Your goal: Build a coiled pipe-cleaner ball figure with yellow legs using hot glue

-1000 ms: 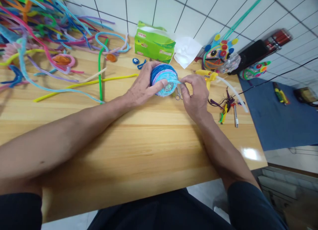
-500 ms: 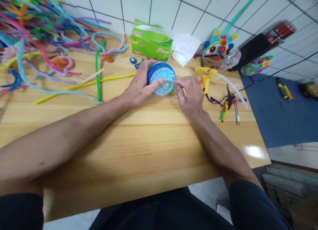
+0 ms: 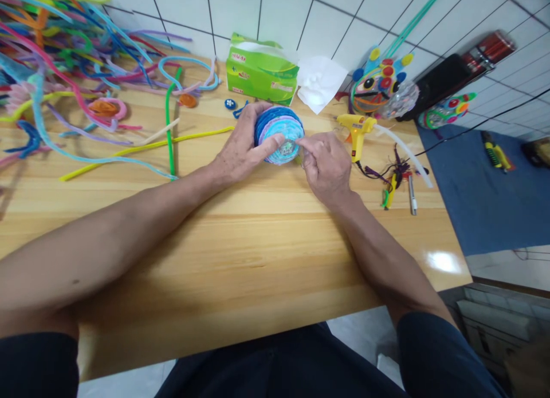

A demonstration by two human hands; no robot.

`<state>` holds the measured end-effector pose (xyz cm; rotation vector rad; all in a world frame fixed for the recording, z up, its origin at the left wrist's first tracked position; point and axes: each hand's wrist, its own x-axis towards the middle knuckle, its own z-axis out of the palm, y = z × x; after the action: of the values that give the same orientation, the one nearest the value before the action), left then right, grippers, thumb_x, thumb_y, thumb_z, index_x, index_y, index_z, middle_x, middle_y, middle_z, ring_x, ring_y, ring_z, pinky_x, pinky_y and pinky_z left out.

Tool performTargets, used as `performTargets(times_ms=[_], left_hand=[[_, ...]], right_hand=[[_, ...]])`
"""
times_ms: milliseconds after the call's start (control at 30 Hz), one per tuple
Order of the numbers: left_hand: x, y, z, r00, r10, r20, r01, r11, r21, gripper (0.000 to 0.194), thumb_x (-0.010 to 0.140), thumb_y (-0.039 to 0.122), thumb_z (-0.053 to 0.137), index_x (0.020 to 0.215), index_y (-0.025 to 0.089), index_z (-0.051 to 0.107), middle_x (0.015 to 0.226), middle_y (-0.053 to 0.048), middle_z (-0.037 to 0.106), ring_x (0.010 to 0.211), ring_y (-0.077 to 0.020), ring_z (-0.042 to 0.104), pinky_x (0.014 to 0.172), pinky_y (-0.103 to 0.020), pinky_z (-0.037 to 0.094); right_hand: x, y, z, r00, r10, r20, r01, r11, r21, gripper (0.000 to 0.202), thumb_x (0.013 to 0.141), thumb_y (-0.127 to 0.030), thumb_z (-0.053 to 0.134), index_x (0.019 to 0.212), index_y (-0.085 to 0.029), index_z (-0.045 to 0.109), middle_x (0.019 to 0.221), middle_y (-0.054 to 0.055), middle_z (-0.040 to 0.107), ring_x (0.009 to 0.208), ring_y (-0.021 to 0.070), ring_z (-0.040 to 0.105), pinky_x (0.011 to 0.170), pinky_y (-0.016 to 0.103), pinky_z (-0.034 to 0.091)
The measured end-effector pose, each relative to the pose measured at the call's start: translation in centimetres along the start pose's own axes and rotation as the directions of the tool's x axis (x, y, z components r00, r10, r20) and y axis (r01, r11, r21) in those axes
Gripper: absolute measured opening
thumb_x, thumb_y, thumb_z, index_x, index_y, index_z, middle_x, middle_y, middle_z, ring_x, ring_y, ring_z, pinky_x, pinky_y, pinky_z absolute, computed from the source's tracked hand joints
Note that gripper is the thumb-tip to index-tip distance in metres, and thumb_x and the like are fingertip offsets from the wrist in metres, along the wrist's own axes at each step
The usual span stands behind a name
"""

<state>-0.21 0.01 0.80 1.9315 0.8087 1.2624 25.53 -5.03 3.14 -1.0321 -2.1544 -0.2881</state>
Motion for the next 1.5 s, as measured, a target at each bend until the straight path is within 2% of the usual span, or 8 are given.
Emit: performTargets(times_ms=[167,333,500,700,867,1000,1300,1500], left_hand=[[0.0,0.4,0.0,0.998,-0.064,0.023,0.063,0.997,0.052,0.084,0.099,0.09,0.066,0.154,0.029,0.048,0.161,-0.009,0.062,0.157,-0.0419,0.052,0.131,-0.075,0.046],[0.0,0.1,0.1,0.999,-0.036,0.002,0.035,0.998,0.048,0.08,0.1,0.09,0.066,0.152,0.031,0.051,0.164,-0.01,0.06,0.154,-0.0428,0.056,0.129,-0.072,0.048],[0.0,-0.1,0.0,1.0,-0.025,-0.009,0.025,0.999,0.046,0.076,0.099,0.087,0.07,0.15,0.034,0.053,0.16,-0.008,0.061,0.15,-0.0423,0.058,0.128,-0.069,0.049],[0.0,0.5,-0.1,0.998,-0.058,0.014,0.056,0.996,0.072,0.081,0.1,0.088,0.067,0.153,0.028,0.049,0.161,-0.011,0.058,0.15,-0.0396,0.057,0.13,-0.067,0.048],[0.1,-0.9,0.1,0.999,0.032,-0.015,-0.031,0.998,0.057,0.075,0.101,0.084,0.069,0.152,0.033,0.049,0.157,-0.013,0.06,0.148,-0.041,0.059,0.127,-0.071,0.049],[0.1,-1.7,0.3,0.996,0.086,-0.035,-0.085,0.996,0.035,0.072,0.1,0.082,0.073,0.151,0.036,0.052,0.156,-0.011,0.062,0.146,-0.0408,0.061,0.128,-0.071,0.049],[0.0,0.7,-0.1,0.998,-0.06,0.032,0.057,0.995,0.087,0.081,0.099,0.092,0.064,0.149,0.03,0.048,0.163,-0.01,0.059,0.151,-0.0405,0.057,0.126,-0.07,0.05],[0.1,-0.4,0.4,0.999,0.024,-0.029,-0.022,0.999,0.041,0.081,0.099,0.088,0.069,0.149,0.028,0.051,0.156,-0.014,0.062,0.146,-0.0393,0.061,0.127,-0.068,0.051]], right_hand=[[0.0,-0.3,-0.2,0.993,0.089,0.075,-0.087,0.996,-0.028,0.033,0.117,-0.033,0.044,0.136,-0.033,0.071,0.111,0.007,0.074,0.107,0.0271,0.073,0.099,0.049,0.063],[0.2,-0.5,-0.2,0.989,0.127,0.071,-0.127,0.992,-0.012,0.036,0.118,-0.034,0.042,0.135,-0.034,0.073,0.112,0.007,0.074,0.11,0.0268,0.074,0.101,0.048,0.063],[0.1,-0.7,0.2,0.998,0.066,-0.017,-0.067,0.993,-0.099,0.04,0.119,-0.033,0.039,0.131,-0.033,0.077,0.107,0.006,0.076,0.104,0.0241,0.075,0.094,0.044,0.064],[0.0,-0.6,0.2,0.999,-0.021,-0.049,0.015,0.993,-0.113,0.039,0.117,-0.027,0.041,0.133,-0.032,0.076,0.108,0.006,0.078,0.101,0.0233,0.074,0.089,0.042,0.063],[0.1,-0.8,0.1,0.999,0.015,-0.029,-0.019,0.992,-0.123,0.037,0.116,-0.026,0.044,0.132,-0.033,0.076,0.107,0.006,0.078,0.1,0.0239,0.074,0.091,0.043,0.063],[0.2,-0.9,0.1,0.996,-0.049,-0.075,0.039,0.991,-0.124,0.038,0.116,-0.024,0.042,0.131,-0.032,0.076,0.105,0.005,0.078,0.097,0.0229,0.074,0.085,0.041,0.063],[-0.1,-1.1,0.1,0.996,0.091,0.013,-0.09,0.994,-0.054,0.033,0.117,-0.032,0.047,0.133,-0.034,0.075,0.11,0.007,0.077,0.105,0.0262,0.075,0.097,0.048,0.063],[-0.1,-1.0,0.0,0.999,0.039,-0.004,-0.039,0.997,-0.071,0.037,0.118,-0.03,0.042,0.134,-0.033,0.075,0.11,0.007,0.079,0.103,0.0256,0.075,0.093,0.046,0.064]])
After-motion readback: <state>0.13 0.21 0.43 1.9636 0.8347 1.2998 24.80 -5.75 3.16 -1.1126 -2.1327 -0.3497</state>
